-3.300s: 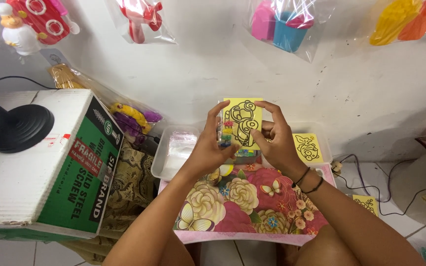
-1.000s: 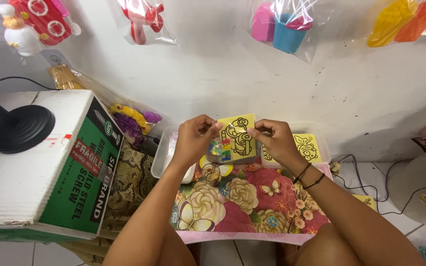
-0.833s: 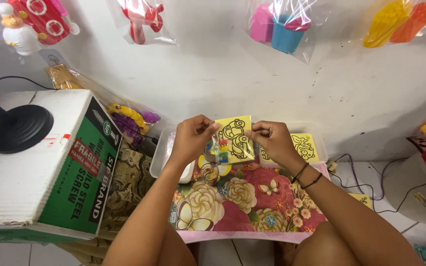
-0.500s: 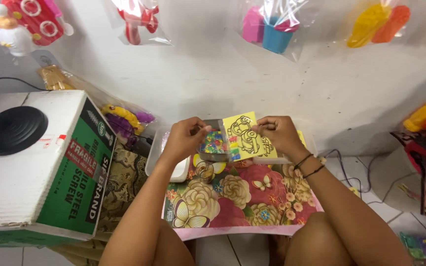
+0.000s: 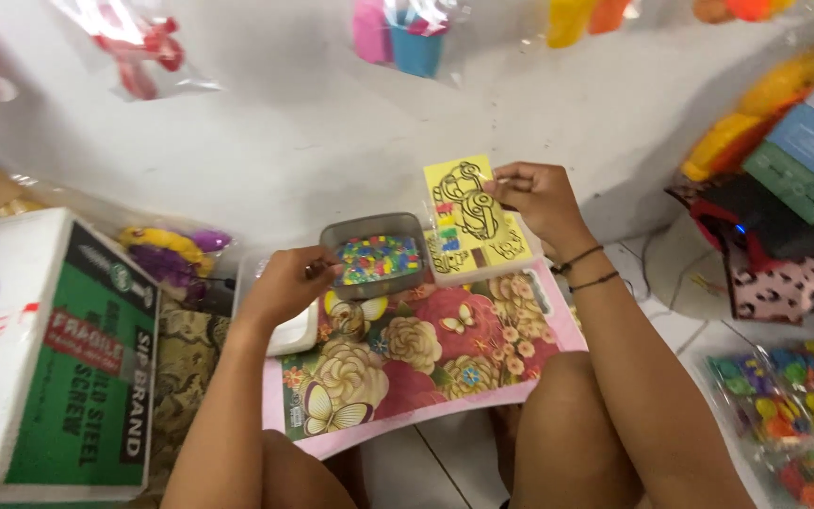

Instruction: Packaging yellow sand art cards and small colorful beads into plastic bags.

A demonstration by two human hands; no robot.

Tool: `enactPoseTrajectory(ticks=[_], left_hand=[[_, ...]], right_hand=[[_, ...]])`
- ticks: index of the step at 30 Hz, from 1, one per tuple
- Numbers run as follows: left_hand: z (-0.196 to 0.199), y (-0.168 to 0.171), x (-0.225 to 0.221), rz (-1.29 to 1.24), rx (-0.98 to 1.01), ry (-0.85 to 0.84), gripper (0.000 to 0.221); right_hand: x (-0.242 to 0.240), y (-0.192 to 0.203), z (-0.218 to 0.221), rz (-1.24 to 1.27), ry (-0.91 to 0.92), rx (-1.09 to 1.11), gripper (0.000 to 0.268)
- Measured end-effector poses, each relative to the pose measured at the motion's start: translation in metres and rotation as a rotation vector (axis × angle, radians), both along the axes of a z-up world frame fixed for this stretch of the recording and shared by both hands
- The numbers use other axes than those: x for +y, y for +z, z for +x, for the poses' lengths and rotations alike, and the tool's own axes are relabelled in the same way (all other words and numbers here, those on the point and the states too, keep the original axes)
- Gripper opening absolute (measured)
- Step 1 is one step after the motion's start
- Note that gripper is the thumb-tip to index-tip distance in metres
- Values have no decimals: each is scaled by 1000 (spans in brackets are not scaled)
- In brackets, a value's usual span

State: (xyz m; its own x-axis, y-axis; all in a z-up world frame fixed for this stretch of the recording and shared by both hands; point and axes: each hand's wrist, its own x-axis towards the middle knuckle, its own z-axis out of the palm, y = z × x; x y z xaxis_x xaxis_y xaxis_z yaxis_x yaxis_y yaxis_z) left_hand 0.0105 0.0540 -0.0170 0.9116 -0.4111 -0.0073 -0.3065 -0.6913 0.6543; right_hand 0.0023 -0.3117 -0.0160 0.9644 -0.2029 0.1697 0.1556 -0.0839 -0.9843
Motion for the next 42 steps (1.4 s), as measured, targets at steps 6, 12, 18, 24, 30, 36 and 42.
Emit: enactPoseTrajectory(ticks=[6,12,18,24,30,36,42], left_hand=[[10,-10,5,140,171,4,29],[12,-13,-3,510,505,30,37],[44,-85,36,525,648,0,41],[67,-130,64,558,701,62,37],[82,-151,83,540,827,83,41],[108,-203,131,540,764,-26,40],[134,-243,164,317,995,68,43]], right_hand=[[-37,-16,-26,71,-35,-45,47],[-111,-63,-95,52,-135,25,50],[-189,-139,-152,244,-376,188,26],[-215,-182,-202,356,-496,303,8],[-236,-240,-223,453,-640,393,10],[-249,-281,-218,496,-703,351,15],[-256,-318,-194,285,-721,394,24]])
